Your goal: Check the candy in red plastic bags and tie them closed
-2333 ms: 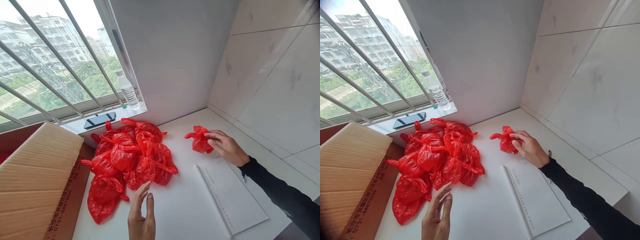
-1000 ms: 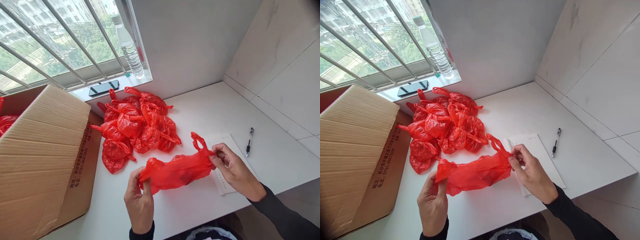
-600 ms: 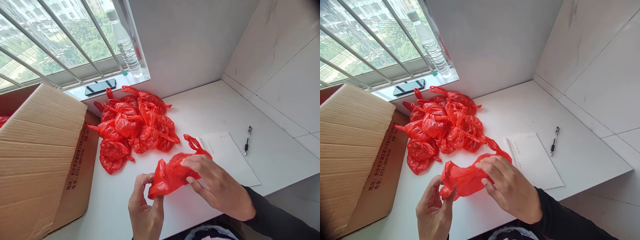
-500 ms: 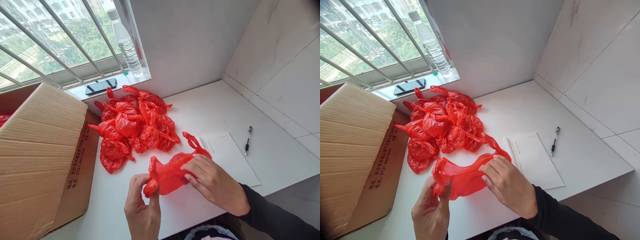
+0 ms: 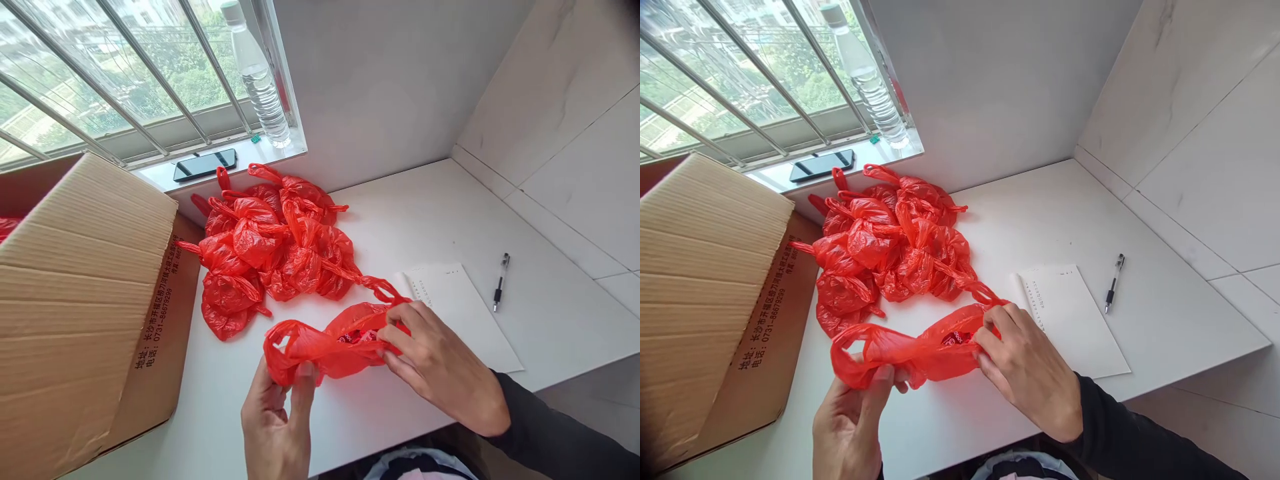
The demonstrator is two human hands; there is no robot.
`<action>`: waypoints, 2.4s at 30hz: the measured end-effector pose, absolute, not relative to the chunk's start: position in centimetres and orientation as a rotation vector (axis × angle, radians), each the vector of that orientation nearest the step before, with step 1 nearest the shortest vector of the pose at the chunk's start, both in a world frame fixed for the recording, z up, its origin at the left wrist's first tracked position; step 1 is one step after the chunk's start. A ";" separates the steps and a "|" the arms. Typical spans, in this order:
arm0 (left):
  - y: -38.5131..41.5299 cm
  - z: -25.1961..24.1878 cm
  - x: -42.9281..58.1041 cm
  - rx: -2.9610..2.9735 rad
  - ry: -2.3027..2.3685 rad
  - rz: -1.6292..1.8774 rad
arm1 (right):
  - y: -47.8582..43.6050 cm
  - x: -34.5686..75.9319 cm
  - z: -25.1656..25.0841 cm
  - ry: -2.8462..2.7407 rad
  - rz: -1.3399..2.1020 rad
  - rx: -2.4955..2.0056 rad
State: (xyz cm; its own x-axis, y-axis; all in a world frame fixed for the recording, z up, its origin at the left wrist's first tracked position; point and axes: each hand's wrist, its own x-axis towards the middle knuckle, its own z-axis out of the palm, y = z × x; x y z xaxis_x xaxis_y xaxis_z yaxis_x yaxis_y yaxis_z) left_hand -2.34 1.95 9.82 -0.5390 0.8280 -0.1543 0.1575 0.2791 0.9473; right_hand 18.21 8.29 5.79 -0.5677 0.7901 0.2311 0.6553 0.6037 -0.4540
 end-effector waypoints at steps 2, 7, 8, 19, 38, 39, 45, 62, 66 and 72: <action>2.0 9.9 -2.3 0.826 1.889 1.278 | 8.1 18.2 6.5 -2.376 0.398 -1.036; 2.0 9.0 -3.2 0.889 1.840 1.265 | 7.6 18.0 7.2 -2.472 0.446 -0.757; 1.9 8.7 -3.5 0.891 1.828 1.285 | 7.5 17.9 7.1 -2.522 0.459 -0.782; 1.2 8.3 -3.3 0.505 1.403 1.325 | 7.9 17.1 6.2 -2.755 0.244 -1.489; 0.6 8.5 -3.1 0.722 1.289 1.474 | 9.0 14.6 6.4 -2.936 0.289 -1.248; 0.6 8.5 -3.1 0.691 1.281 1.538 | 8.8 14.5 6.6 -2.896 0.297 -1.236; 0.3 8.0 -3.2 0.482 1.433 1.635 | 9.2 13.9 6.2 -3.051 0.422 -1.268; 0.7 9.1 -4.3 0.760 1.612 1.296 | 9.9 16.9 6.8 -2.773 0.347 -1.309; 0.6 9.6 -4.5 0.702 1.523 1.575 | 9.6 18.7 6.9 -2.461 0.152 -1.291; 1.0 9.5 -3.9 0.809 1.451 1.776 | 10.7 19.7 4.5 -2.328 0.107 -1.451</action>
